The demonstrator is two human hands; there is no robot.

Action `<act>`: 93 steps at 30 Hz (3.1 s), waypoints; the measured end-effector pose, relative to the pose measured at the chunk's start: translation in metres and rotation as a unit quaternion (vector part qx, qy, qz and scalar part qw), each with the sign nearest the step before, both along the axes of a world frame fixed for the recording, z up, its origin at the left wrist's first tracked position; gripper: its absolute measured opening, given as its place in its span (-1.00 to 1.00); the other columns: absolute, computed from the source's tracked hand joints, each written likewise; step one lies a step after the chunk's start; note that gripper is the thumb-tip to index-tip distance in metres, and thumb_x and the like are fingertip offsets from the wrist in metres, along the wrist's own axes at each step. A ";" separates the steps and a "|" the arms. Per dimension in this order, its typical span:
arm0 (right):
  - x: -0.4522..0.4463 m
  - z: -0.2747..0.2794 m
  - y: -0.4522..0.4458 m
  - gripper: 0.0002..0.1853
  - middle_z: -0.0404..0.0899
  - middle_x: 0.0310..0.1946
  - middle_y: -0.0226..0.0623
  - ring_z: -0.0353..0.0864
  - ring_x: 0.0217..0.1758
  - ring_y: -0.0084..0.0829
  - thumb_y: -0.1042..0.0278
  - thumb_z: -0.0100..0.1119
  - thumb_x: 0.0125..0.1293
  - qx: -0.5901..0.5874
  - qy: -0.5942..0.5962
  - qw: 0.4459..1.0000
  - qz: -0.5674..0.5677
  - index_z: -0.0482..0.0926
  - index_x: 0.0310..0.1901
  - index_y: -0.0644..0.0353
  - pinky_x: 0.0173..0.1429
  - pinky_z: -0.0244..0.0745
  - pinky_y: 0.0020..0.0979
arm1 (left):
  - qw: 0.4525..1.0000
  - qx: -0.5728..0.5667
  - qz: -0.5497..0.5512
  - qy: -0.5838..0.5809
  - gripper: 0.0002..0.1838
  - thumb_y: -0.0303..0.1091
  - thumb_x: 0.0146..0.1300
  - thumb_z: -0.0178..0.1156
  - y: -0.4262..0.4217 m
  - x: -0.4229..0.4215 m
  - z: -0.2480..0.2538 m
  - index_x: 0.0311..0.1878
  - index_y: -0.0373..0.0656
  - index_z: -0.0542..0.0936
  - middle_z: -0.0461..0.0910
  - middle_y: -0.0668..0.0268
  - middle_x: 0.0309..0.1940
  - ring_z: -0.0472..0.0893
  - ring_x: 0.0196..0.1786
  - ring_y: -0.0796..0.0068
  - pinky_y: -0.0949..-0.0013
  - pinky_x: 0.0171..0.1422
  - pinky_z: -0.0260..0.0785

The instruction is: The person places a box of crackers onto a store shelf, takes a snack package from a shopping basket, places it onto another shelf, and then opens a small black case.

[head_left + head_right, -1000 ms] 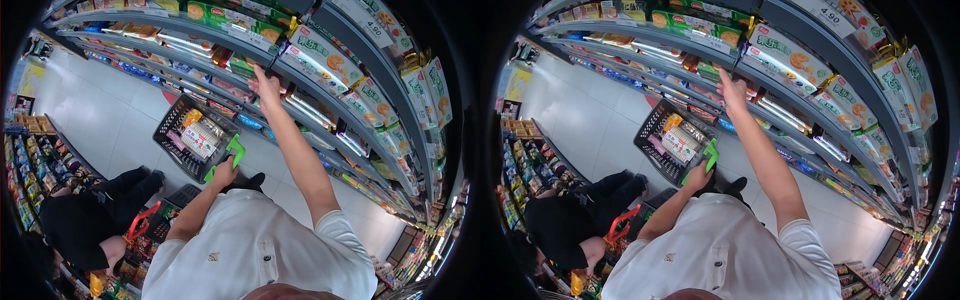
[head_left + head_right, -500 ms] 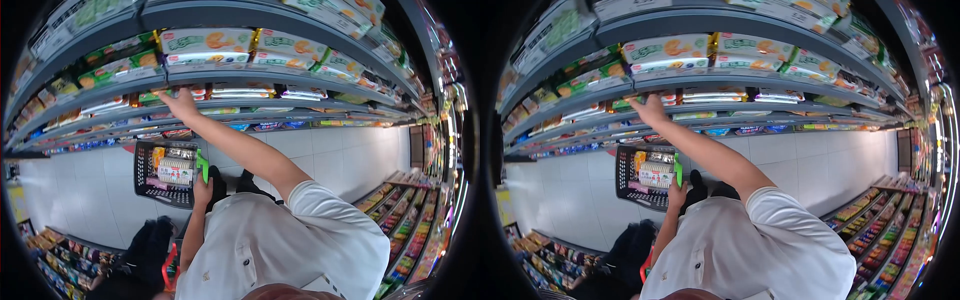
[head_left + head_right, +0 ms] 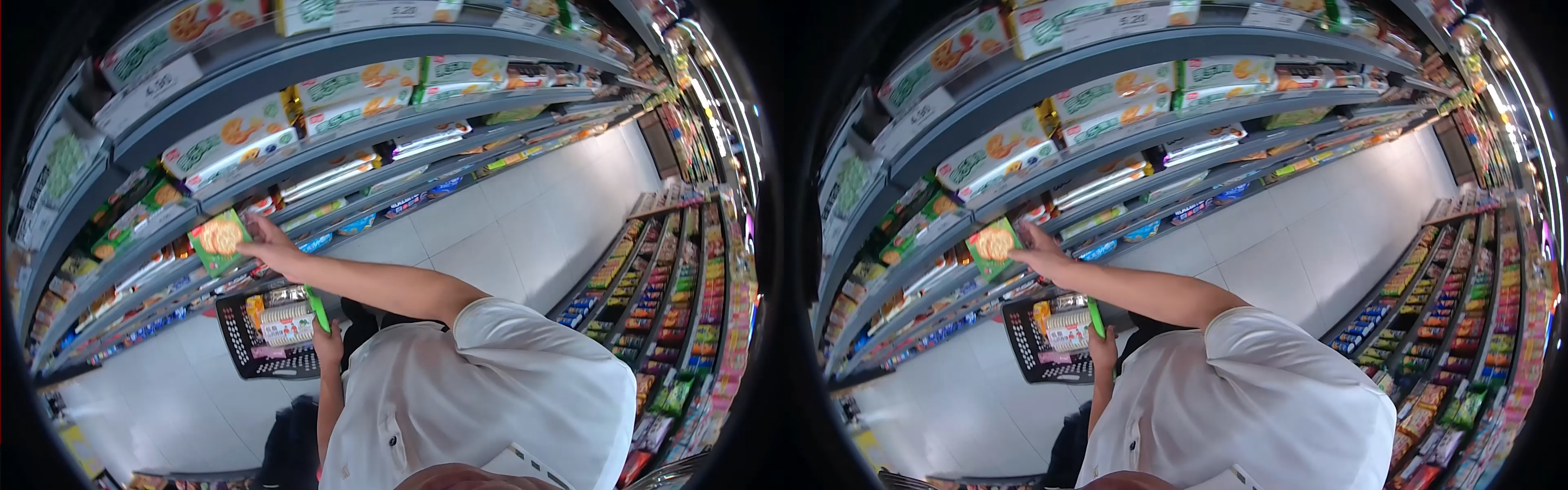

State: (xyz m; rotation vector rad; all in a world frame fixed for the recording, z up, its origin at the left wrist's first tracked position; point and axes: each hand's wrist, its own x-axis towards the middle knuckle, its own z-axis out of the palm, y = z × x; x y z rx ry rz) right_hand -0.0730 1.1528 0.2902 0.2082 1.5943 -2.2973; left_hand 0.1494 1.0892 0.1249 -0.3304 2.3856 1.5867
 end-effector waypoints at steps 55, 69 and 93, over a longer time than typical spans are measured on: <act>0.407 -0.002 0.610 -0.04 0.36 0.33 -0.29 0.30 0.43 -0.35 0.24 0.53 0.04 -0.303 0.110 0.927 -0.190 0.14 0.41 0.21 0.49 0.17 -0.21 | 0.964 -0.250 0.008 -0.095 -0.84 -0.40 0.32 -0.03 0.261 0.069 0.000 -0.10 -0.20 0.45 0.58 0.14 -0.45 0.56 -0.62 0.34 0.32 -0.63 0.38; 0.340 0.021 0.747 -0.13 0.32 0.34 -0.32 0.29 0.42 -0.34 0.28 0.45 0.14 -0.232 0.085 0.925 -0.290 0.14 0.42 0.19 0.50 0.13 -0.19 | 0.939 -0.320 -0.080 -0.094 -0.78 -0.33 0.32 0.04 0.342 0.018 -0.066 -0.05 -0.23 0.48 0.61 0.10 -0.36 0.61 -0.54 0.26 0.24 -0.51 0.46; 0.366 0.070 1.063 -0.23 0.29 0.33 -0.22 0.34 0.37 -0.33 0.45 0.28 0.22 -0.108 0.172 0.929 -0.310 0.10 0.41 0.29 0.41 0.28 -0.25 | 0.930 -0.354 0.083 -0.052 -0.27 -0.12 0.07 0.38 0.575 0.069 -0.044 0.16 -0.34 0.28 0.50 -0.20 0.05 0.53 0.13 -0.17 0.07 0.21 0.37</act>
